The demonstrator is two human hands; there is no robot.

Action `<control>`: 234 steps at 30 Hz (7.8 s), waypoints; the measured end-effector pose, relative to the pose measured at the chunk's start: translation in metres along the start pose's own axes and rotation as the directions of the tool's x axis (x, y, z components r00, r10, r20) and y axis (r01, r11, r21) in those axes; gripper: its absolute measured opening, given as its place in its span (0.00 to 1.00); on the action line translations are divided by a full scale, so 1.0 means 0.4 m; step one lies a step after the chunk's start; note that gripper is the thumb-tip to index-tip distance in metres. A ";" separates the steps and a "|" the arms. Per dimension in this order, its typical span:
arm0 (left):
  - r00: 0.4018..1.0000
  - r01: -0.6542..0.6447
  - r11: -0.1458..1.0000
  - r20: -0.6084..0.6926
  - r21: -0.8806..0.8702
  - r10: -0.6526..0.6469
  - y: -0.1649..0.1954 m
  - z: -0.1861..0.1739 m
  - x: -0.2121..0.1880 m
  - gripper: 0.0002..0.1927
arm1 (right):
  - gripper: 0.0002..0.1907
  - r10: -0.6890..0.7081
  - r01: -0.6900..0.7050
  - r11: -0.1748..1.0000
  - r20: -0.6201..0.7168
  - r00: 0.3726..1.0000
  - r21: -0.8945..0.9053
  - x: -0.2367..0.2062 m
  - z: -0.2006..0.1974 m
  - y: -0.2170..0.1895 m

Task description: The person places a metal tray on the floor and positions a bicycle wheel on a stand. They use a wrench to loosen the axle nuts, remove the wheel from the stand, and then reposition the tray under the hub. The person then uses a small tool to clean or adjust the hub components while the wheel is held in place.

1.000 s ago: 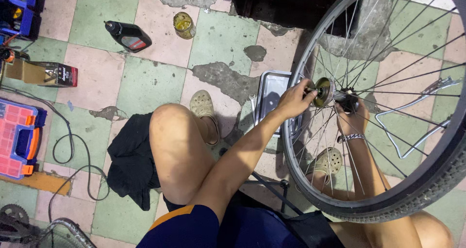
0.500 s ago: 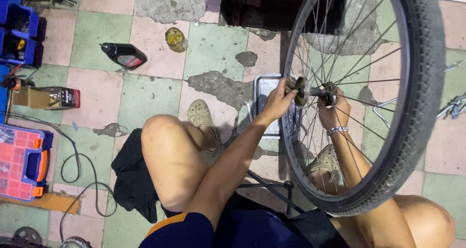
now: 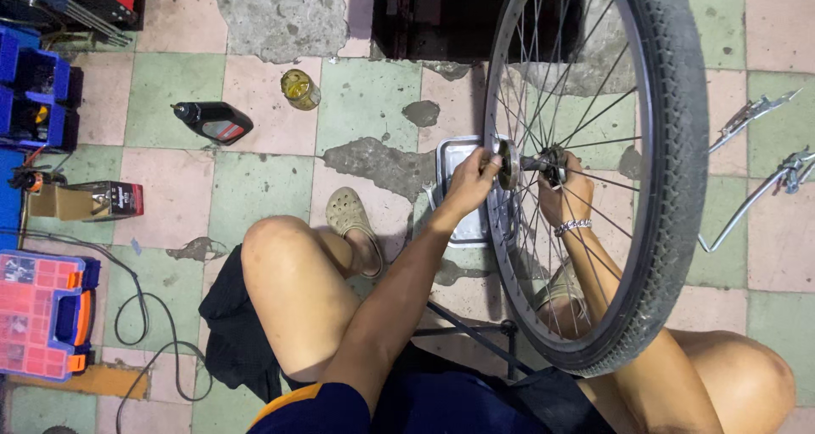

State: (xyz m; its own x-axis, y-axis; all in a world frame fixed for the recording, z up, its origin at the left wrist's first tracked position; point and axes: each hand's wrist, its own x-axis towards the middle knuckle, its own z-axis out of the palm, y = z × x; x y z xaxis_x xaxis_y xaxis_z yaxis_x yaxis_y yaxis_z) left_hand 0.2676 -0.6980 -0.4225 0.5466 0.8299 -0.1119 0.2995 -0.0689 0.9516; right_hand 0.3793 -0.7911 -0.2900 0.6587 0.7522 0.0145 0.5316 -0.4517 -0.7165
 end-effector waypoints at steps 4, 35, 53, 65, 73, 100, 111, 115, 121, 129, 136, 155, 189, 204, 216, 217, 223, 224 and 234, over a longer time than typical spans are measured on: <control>0.960 0.251 0.939 0.067 0.235 -0.273 0.003 0.000 0.022 0.31 | 0.23 -0.116 0.117 0.992 -0.019 0.993 0.044 -0.004 -0.003 0.003; 0.995 0.030 0.998 -0.094 -0.050 -0.035 -0.006 -0.006 -0.009 0.19 | 0.23 -0.056 0.056 0.998 0.013 0.998 0.030 -0.004 0.003 -0.004; 0.983 0.066 0.998 -0.175 0.021 -0.061 -0.029 0.015 0.003 0.25 | 0.22 -0.068 0.068 0.997 0.007 0.998 0.022 -0.005 -0.003 -0.019; 0.990 0.083 0.996 -0.111 -0.022 -0.085 -0.002 -0.001 -0.009 0.20 | 0.23 -0.057 0.057 0.997 -0.005 0.998 0.049 -0.002 0.021 0.031; 0.949 -0.097 0.981 -0.281 0.170 0.143 0.007 0.006 -0.005 0.17 | 0.21 -0.073 0.073 0.995 0.003 0.997 0.069 -0.002 0.032 0.060; 0.981 0.118 0.991 -0.146 -0.061 -0.126 -0.025 0.016 -0.002 0.25 | 0.23 -0.031 0.031 0.998 -0.003 1.000 0.058 -0.002 0.043 0.082; 0.980 0.158 0.987 -0.119 0.000 -0.157 -0.015 0.007 0.001 0.31 | 0.21 0.002 -0.002 1.000 0.005 1.000 -0.006 -0.004 0.040 0.077; 0.938 -0.083 0.956 -0.303 0.280 0.171 -0.024 0.007 0.003 0.26 | 0.21 0.014 -0.014 1.000 0.006 1.000 0.027 -0.006 0.036 0.071; 0.993 0.070 0.997 -0.094 0.040 -0.066 -0.027 0.013 -0.004 0.26 | 0.20 0.039 -0.039 0.999 0.013 0.999 0.033 -0.008 0.024 0.048; 0.988 0.130 0.990 -0.089 0.059 -0.125 -0.002 0.011 -0.007 0.24 | 0.22 0.032 -0.032 0.998 0.002 0.999 0.049 -0.009 0.013 0.028; 0.924 -0.152 0.965 -0.317 0.215 0.216 -0.007 0.019 -0.001 0.19 | 0.21 0.029 -0.029 0.999 -0.001 1.000 0.023 -0.008 0.012 0.033; 0.982 0.115 0.988 -0.164 0.099 -0.098 -0.029 0.028 0.001 0.26 | 0.22 0.057 -0.058 0.996 0.015 0.998 0.070 -0.012 -0.014 -0.020; 0.968 -0.070 0.986 -0.228 0.150 0.103 -0.033 0.026 -0.002 0.25 | 0.21 0.043 -0.043 0.997 0.008 0.999 0.057 -0.014 0.003 0.027; 0.989 -0.087 0.994 -0.122 -0.072 0.077 -0.023 -0.004 -0.035 0.19 | 0.22 0.055 -0.055 0.997 0.005 0.998 0.047 -0.009 0.022 0.062; 0.980 0.144 0.977 -0.158 0.155 -0.119 0.012 0.018 -0.001 0.20 | 0.21 0.034 -0.034 0.999 -0.006 0.999 -0.029 -0.007 0.026 0.078; 0.980 0.080 0.986 -0.191 0.148 -0.051 0.010 0.016 -0.008 0.20 | 0.21 0.023 -0.023 0.999 -0.011 1.000 -0.035 -0.006 0.028 0.078; 0.995 0.058 0.998 -0.083 -0.001 -0.058 0.000 0.009 -0.031 0.19 | 0.20 0.057 -0.057 0.997 -0.001 0.998 0.047 -0.009 0.030 0.083; 0.993 0.024 1.000 -0.115 0.017 -0.022 0.000 0.012 -0.024 0.19 | 0.21 0.038 -0.038 0.998 -0.007 0.999 0.042 -0.009 0.028 0.084; 0.991 -0.033 0.999 -0.130 -0.003 0.032 -0.013 0.009 -0.027 0.20 | 0.23 0.036 -0.035 0.999 -0.012 0.999 0.039 -0.009 0.030 0.086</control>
State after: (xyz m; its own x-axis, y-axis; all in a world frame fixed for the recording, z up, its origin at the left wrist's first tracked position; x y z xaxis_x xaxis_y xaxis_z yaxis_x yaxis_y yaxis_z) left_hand 0.2629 -0.7086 -0.4273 0.4498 0.8921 -0.0428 0.2784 -0.0945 0.9558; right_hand 0.3889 -0.8035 -0.3232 0.6836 0.7299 -0.0030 0.4867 -0.4589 -0.7434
